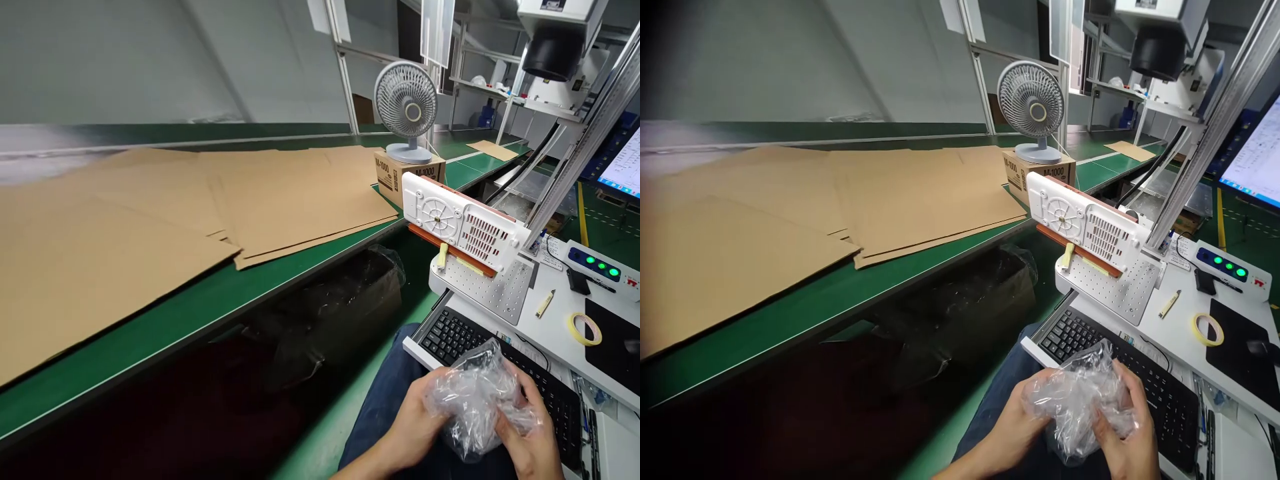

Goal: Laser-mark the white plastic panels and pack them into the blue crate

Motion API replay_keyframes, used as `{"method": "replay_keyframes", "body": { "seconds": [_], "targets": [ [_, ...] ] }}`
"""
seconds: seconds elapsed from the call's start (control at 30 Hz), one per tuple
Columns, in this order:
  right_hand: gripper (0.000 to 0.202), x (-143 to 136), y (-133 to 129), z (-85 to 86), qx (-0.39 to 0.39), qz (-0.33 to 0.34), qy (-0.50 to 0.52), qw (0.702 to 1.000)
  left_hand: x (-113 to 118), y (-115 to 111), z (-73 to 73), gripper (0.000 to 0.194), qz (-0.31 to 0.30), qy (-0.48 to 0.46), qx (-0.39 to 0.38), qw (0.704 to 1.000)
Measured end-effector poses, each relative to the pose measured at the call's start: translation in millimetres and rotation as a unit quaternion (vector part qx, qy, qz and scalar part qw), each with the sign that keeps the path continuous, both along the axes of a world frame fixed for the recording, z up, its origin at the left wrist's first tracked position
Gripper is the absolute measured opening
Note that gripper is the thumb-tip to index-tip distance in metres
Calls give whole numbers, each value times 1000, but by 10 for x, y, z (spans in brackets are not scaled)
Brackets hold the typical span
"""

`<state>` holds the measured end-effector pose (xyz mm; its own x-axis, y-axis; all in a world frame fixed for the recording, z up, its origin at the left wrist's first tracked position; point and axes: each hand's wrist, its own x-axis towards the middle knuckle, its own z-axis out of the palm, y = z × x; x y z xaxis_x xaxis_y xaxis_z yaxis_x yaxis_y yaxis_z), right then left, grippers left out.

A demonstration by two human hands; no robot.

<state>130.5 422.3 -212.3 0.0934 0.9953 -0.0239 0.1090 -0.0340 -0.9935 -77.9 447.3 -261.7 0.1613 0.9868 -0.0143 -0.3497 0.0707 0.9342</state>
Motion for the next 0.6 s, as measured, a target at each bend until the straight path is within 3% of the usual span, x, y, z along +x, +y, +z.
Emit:
{"method": "replay_keyframes", "body": {
  "seconds": [0.1, 0.2, 0.3, 0.33, 0.47, 0.6],
  "targets": [
    [95, -11, 33, -58, -24, -31, 15, 999, -26, 12, -47, 55, 31, -7, -5, 999],
    [97, 10, 78, -130, 11, -69, -5, 998, -56, 8, -76, 51, 46, -15, 1, 999],
    [119, 2, 128, -263, 34, -29, 23, 999, -58, -9, -53, 45, 24, -19, 6, 1000],
    [117, -13, 145, -323, 22, 1, 52, 998, -45, -16, -36, 44, 8, -23, 4, 1000],
    [71, -100, 201, -572, -77, 100, 101, 987, 55, -41, 20, 40, -52, -37, -11, 998],
    [63, -148, 225, -693, -22, 103, 51, 993, 127, -54, 32, 37, -48, -40, -17, 998]
  ]
}}
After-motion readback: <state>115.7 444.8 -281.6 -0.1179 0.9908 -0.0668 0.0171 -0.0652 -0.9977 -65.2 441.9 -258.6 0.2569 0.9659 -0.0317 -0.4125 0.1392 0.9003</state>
